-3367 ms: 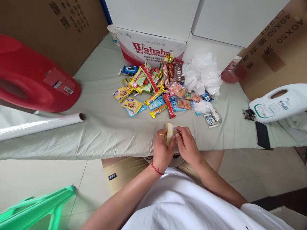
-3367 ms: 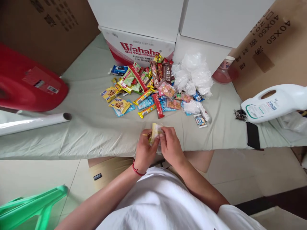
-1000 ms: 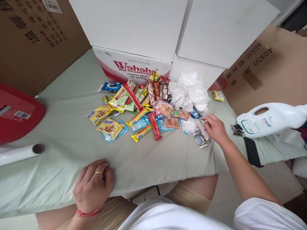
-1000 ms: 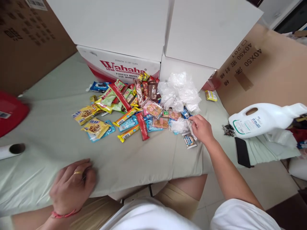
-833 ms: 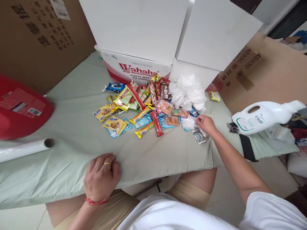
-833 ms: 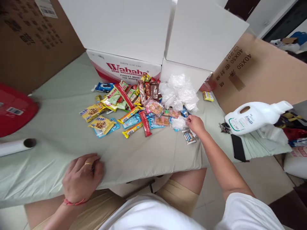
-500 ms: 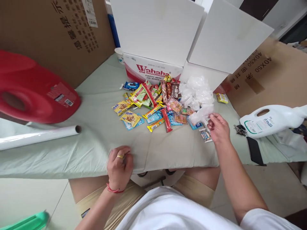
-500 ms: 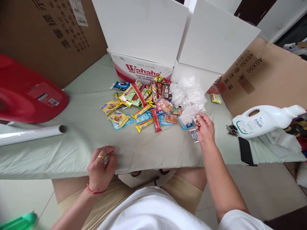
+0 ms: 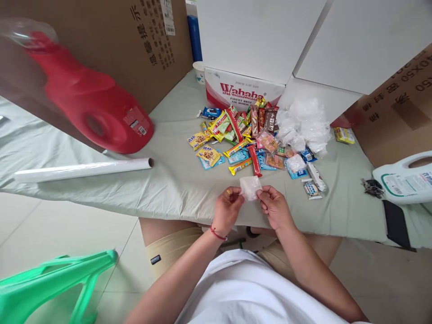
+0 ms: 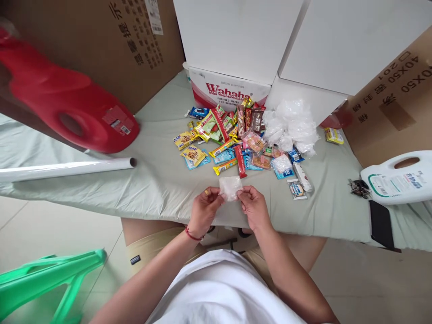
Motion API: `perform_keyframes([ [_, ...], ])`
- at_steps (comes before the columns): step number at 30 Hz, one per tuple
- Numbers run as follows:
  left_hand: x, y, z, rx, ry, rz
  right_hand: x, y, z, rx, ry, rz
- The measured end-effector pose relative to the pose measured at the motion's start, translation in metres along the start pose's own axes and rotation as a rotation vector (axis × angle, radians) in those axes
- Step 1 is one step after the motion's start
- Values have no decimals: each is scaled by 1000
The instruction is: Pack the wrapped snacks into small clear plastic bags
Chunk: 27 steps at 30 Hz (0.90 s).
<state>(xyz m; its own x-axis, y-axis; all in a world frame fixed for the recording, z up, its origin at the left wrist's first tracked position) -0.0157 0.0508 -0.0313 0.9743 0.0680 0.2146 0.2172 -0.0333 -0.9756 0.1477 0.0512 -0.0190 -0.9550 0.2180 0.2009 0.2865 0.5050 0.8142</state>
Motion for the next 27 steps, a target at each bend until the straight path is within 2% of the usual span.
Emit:
perform_keyframes([
  [4,-4,6,5,-103,51,-45,-20,0,1,26,31,-102],
  [6,-6,8,6,-136,30,-81,-34,2,-1,-38,-15,-153],
  [8,-7,8,6,-154,10,-98,-43,14,-9,-254,-109,-293],
  [10,-4,6,4,-162,47,-98,-39,27,-22,-521,-152,-524],
  [11,0,4,3,-169,93,-102,-33,31,-27,-620,-132,-642],
  [13,6,-1,0,-185,183,-146,-21,33,-31,-708,-11,-792],
  [15,8,-6,-3,-220,229,-240,-15,32,-30,-665,165,-769],
  [17,7,-8,-4,-285,229,-359,-16,31,-25,-534,295,-612],
  [18,6,-9,-5,-324,224,-411,-19,30,-22,-458,319,-514],
  [21,1,-7,-6,-387,195,-481,-28,24,-14,-277,275,-223],
  [25,-4,-5,-4,-367,208,-468,-35,9,-7,-93,187,87],
  [27,-9,-4,-3,-349,177,-456,-40,3,-3,-49,122,217],
])
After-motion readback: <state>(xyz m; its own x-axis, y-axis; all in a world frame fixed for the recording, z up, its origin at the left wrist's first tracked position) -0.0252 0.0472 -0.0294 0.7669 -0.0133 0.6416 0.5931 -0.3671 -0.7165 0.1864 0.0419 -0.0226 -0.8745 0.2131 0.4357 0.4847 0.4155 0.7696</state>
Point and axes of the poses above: each hand's wrist, its own z-axis towards the middle knuckle, its own x-axis out of the palm, y = z × x, the point moved 7 cm from there along z, towards the middle knuckle, and after that the axes turned 9 degrees about x, right-handed, at the moved point
